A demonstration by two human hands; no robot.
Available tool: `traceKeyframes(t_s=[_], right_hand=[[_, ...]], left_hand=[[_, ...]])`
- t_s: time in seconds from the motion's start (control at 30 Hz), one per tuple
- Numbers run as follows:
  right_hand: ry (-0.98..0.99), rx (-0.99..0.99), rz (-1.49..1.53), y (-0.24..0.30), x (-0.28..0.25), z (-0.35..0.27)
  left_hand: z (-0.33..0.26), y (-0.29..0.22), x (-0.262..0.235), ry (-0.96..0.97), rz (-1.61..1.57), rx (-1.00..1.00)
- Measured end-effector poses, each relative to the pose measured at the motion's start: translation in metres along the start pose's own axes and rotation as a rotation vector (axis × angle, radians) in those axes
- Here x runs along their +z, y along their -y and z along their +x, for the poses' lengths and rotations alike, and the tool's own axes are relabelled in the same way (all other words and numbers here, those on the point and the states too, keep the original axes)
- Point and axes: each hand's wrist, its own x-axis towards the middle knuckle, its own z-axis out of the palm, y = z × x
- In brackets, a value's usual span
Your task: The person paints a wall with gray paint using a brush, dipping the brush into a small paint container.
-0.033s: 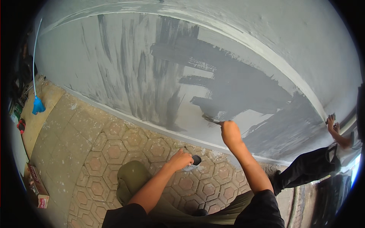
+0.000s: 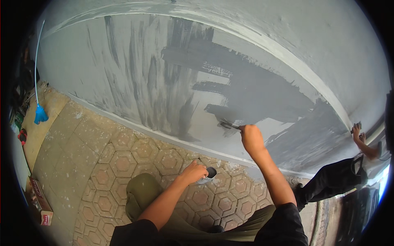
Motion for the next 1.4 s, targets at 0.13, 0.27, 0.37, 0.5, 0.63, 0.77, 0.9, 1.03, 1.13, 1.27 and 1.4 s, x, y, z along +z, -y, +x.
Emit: traceKeyframes(t_s=[0.13, 0.27, 0.37, 0.5, 0.63, 0.77, 0.9, 1.03, 1.13, 1.27, 1.4], right_hand=[[-0.126, -0.013, 0.069, 0.008, -0.103, 0.035], [-0.239, -0.042, 0.003, 0.038, -0.199, 0.038], [-0.548, -0.075, -0.068, 0.063, -0.251, 0.027], [-0.725, -0.124, -0.128, 0.076, -0.255, 0.002], [-0.751, -0.210, -0.236, 0.074, -0.180, 0.009], [-0.437, -0.144, -0.233, 0.052, -0.073, 0.002], [-0.212, -0.125, -0.329, 0.014, 0.040, -0.031], [0.060, -0.100, -0.308, -0.007, 0.121, -0.055], [0.110, -0.155, -0.139, -0.011, 0.123, -0.047], [-0.109, -0.104, 0.003, 0.010, 0.051, 0.002], [-0.201, -0.095, 0.069, 0.041, -0.058, 0.038]], left_hand=[[0.000, 0.005, 0.002, -0.014, -0.045, -0.014], [-0.001, 0.005, 0.003, -0.018, -0.033, -0.009], [-0.002, 0.001, 0.000, -0.006, -0.005, -0.005], [-0.003, -0.005, -0.003, 0.013, 0.027, -0.007], [-0.001, -0.005, 0.012, -0.044, 0.041, 0.039], [0.006, 0.011, 0.042, -0.245, -0.094, 0.126], [0.019, 0.035, 0.069, -0.385, -0.165, 0.272], [0.017, 0.035, 0.080, -0.407, 0.002, 0.296], [0.010, 0.033, 0.077, -0.360, -0.034, 0.351], [0.008, 0.027, 0.063, -0.337, -0.252, 0.462], [0.000, 0.007, 0.041, -0.130, -0.352, 0.291]])
